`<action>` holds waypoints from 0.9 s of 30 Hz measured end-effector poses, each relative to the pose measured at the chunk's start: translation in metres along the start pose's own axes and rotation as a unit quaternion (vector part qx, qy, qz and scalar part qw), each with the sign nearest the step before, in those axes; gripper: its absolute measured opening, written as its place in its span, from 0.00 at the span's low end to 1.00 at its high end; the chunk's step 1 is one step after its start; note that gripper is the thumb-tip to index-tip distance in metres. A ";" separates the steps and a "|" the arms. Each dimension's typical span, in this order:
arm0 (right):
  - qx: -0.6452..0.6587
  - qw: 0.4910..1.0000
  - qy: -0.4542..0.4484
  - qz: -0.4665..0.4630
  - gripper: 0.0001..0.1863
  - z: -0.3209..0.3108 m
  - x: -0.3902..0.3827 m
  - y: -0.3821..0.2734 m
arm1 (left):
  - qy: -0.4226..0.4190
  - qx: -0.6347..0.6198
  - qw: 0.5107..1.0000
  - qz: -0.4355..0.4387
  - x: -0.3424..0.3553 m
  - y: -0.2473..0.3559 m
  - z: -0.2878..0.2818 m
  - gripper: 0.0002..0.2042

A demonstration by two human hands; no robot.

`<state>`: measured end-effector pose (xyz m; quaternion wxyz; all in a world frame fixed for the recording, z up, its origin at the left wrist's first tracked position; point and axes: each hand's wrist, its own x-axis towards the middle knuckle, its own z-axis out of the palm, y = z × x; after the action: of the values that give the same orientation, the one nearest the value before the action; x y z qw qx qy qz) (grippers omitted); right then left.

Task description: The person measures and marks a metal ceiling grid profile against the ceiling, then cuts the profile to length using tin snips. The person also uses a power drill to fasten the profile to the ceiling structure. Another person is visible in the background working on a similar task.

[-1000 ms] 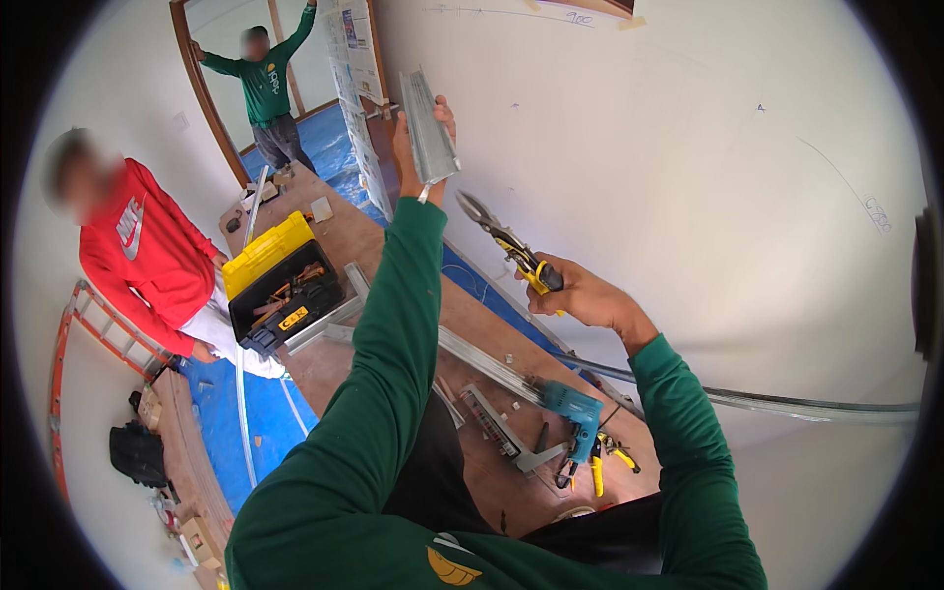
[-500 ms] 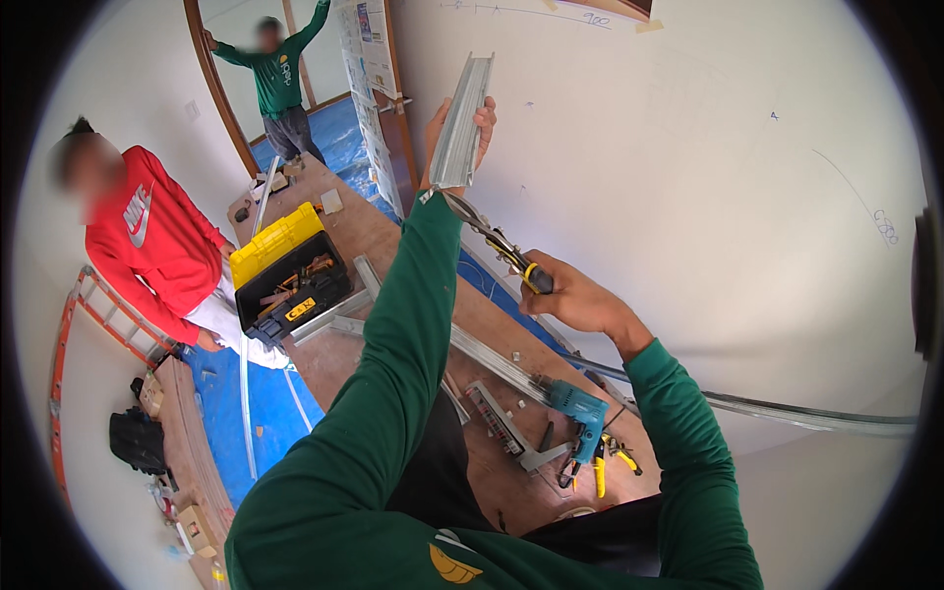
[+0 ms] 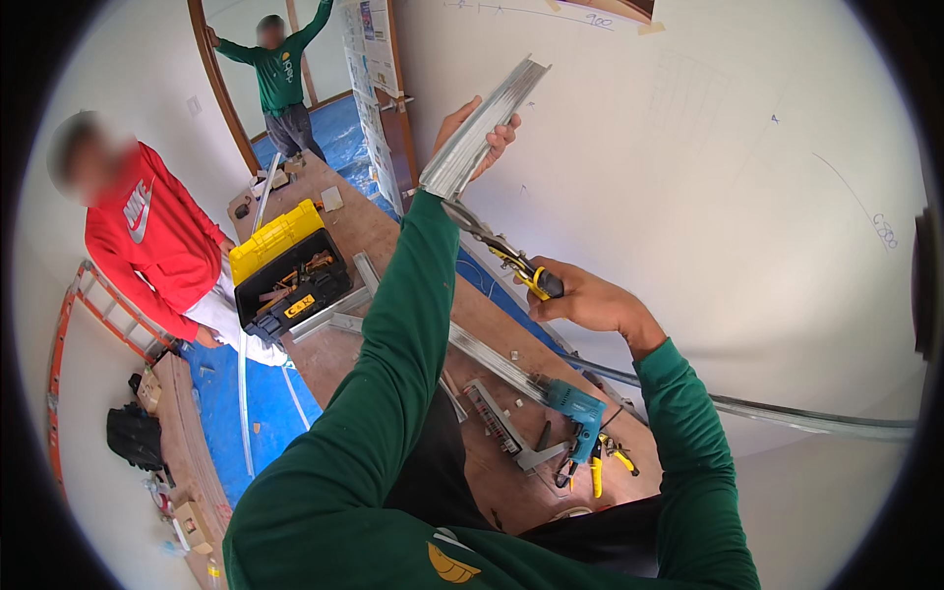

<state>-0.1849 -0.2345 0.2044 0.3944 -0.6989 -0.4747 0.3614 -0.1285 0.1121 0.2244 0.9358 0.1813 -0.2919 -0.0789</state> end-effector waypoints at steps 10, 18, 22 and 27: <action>0.055 0.998 0.005 0.023 0.30 0.009 0.004 -0.002 | 0.056 0.052 0.997 -0.008 0.003 -0.006 -0.001 0.32; 0.070 0.997 0.004 0.016 0.27 0.006 0.008 0.013 | 0.039 0.044 0.998 -0.023 0.005 -0.011 -0.002 0.32; 0.034 0.998 -0.047 0.026 0.30 0.006 0.005 0.013 | 0.037 0.042 0.998 -0.019 0.003 -0.009 -0.001 0.32; 0.097 0.993 -0.071 -0.023 0.35 0.026 -0.009 -0.018 | 0.018 0.029 0.999 -0.020 -0.001 -0.002 0.000 0.32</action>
<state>-0.2174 -0.2329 0.2108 0.4338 -0.6190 -0.4804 0.4447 -0.1297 0.1105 0.2232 0.9335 0.2160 -0.2731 -0.0856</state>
